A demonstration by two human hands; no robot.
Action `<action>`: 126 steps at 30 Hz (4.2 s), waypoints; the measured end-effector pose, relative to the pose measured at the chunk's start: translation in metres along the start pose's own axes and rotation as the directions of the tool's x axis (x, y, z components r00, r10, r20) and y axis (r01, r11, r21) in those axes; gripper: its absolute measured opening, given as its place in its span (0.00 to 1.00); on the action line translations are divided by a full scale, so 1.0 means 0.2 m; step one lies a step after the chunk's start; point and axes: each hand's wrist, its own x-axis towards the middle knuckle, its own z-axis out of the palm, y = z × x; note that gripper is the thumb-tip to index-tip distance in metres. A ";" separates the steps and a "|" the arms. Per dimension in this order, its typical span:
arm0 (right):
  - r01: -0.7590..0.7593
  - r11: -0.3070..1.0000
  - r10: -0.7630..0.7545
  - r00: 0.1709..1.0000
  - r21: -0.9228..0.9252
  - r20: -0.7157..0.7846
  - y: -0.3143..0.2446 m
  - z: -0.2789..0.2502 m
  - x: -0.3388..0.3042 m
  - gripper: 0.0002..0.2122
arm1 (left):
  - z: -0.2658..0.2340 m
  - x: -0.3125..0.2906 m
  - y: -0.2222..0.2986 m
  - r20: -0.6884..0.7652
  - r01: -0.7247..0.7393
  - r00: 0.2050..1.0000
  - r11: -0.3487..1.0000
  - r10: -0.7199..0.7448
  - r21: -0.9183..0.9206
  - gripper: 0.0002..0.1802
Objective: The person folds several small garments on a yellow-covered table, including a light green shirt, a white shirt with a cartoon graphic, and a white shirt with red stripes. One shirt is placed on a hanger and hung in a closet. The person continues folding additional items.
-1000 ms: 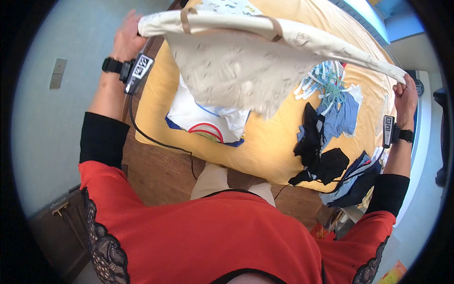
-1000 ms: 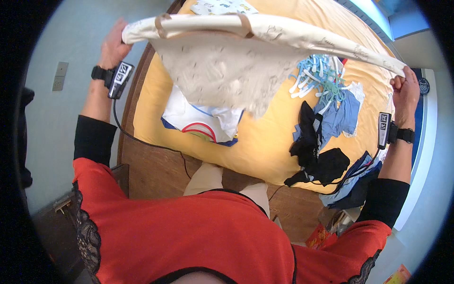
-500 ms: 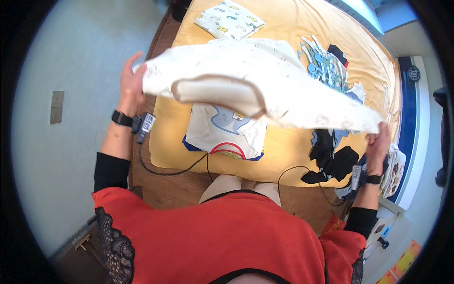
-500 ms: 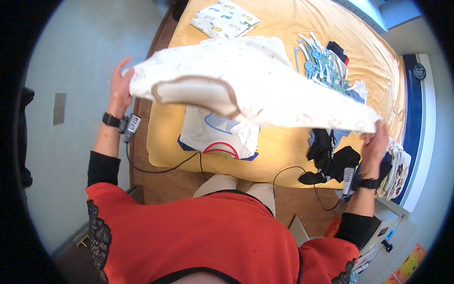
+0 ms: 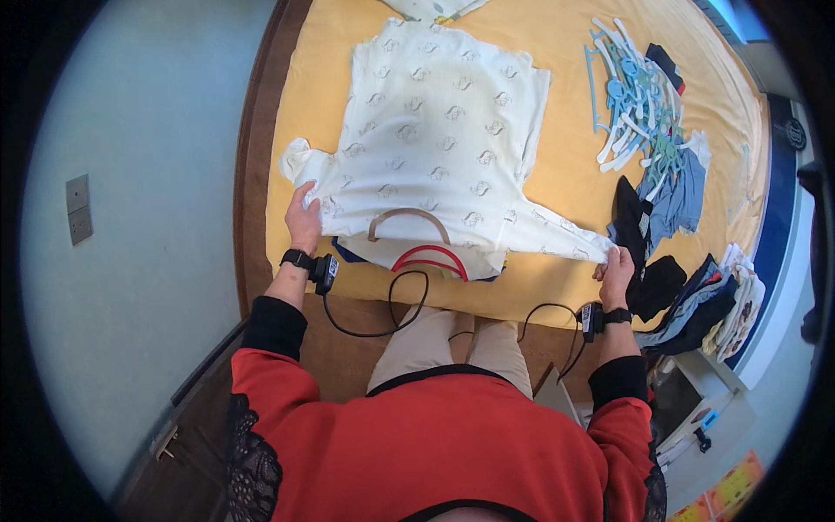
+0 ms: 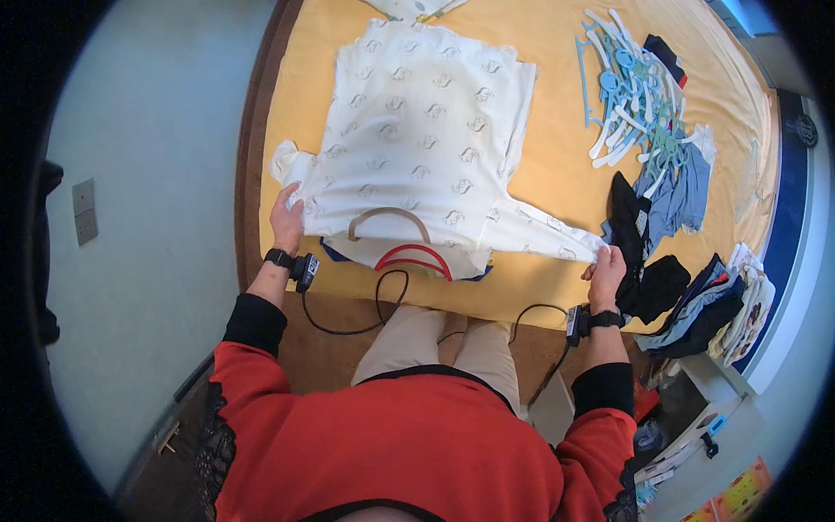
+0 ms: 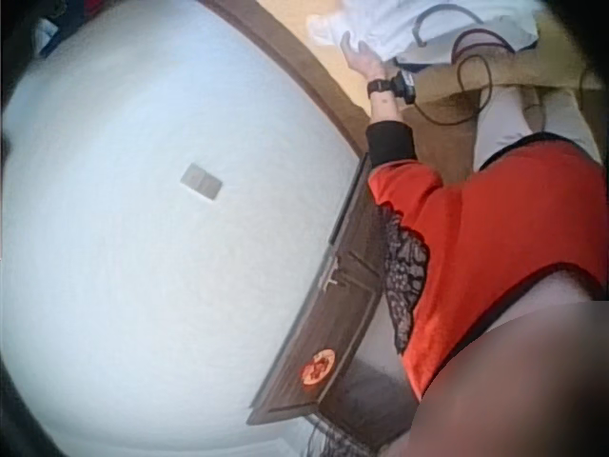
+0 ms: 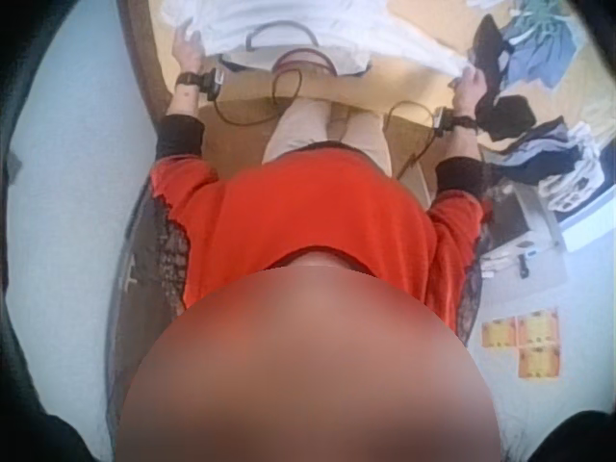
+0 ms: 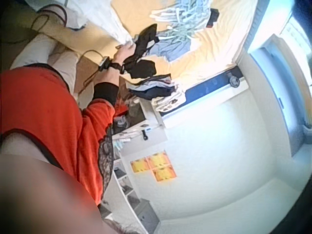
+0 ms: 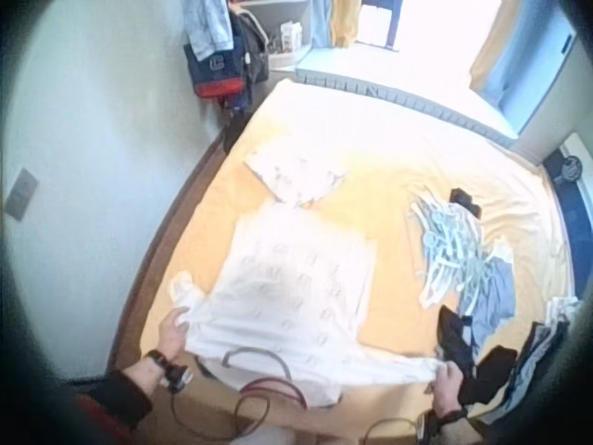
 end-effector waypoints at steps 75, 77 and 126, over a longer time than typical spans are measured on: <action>0.950 -0.113 -0.268 0.254 -0.293 0.929 -1.19 1.25 0.74 0.08 | 0.59 1.39 1.03 0.375 -0.847 0.527 0.431 0.763 0.312 0.04; 0.901 -0.178 -0.199 0.360 -0.395 0.912 -1.17 1.23 0.77 0.07 | 0.52 1.33 1.04 0.418 -0.880 0.475 0.416 0.774 0.230 0.04; 0.918 0.186 -0.419 0.396 -0.350 0.817 -1.09 1.51 1.03 0.15 | 0.63 1.45 1.17 0.655 -0.773 0.612 0.509 0.443 0.377 0.23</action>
